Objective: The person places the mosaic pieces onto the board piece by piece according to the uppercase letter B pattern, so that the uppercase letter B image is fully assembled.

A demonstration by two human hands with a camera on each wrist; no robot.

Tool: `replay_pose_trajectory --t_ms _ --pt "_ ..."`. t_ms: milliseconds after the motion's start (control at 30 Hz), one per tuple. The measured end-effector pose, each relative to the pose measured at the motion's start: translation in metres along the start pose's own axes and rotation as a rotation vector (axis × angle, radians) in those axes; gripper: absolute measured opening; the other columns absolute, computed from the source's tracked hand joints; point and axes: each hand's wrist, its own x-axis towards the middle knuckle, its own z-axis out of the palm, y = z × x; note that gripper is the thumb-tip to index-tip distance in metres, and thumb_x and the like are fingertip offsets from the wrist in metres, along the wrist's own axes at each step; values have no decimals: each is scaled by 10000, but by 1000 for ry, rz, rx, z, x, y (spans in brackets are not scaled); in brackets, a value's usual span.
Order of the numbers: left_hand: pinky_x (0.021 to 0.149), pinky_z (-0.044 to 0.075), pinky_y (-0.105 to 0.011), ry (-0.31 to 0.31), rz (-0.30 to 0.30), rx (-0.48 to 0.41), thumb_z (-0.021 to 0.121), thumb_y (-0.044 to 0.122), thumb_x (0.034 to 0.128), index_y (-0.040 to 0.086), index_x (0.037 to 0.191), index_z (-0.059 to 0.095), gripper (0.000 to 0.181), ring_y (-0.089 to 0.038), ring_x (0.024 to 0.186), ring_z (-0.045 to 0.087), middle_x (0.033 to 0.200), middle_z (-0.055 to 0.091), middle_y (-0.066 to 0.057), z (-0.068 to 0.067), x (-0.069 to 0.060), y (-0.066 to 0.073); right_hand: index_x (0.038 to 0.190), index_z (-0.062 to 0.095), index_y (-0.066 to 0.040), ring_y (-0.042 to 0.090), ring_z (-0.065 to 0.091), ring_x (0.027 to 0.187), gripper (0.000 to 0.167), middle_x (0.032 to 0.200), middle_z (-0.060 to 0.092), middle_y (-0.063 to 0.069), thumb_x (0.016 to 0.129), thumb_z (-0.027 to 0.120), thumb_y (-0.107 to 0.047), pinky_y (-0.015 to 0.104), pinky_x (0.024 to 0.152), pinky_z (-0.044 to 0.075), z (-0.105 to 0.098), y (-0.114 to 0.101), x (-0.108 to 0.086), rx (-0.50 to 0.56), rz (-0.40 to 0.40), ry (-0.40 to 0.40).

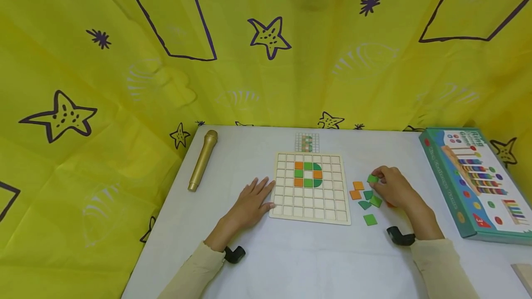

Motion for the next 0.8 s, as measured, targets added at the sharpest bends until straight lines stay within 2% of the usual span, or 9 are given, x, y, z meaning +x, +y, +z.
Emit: replay_pose_trajectory --t_ms 167,433,633,800 --pt "1283 177 -629 -1 -5 -2 513 464 1103 200 1689 282 684 -413 1627 124 1757 228 -96 2 1 -1 1357 538 97 479 513 1161 399 1297 493 340 1050 624 -143 651 1010 474 0 0 -3 11 8 6" --pt "1284 172 -630 3 -1 13 506 470 1104 202 1692 274 686 -411 1628 123 1757 226 -98 1 1 -2 1392 550 73 441 511 1125 366 1298 492 316 1072 589 -101 613 990 479 9 1 3 37 -31 57" --pt "1288 166 -625 2 -7 17 506 470 1104 208 1694 268 688 -407 1629 120 1758 221 -91 1 0 -2 1382 561 80 409 530 1087 353 1277 508 308 1077 588 -97 539 935 506 15 -11 15 35 -68 65" --pt "1284 171 -631 2 -5 10 510 458 1105 199 1690 278 681 -414 1627 124 1757 225 -94 1 0 -1 1358 572 103 418 564 1099 338 1284 507 325 1074 589 -79 567 954 509 22 -29 22 33 -135 71"
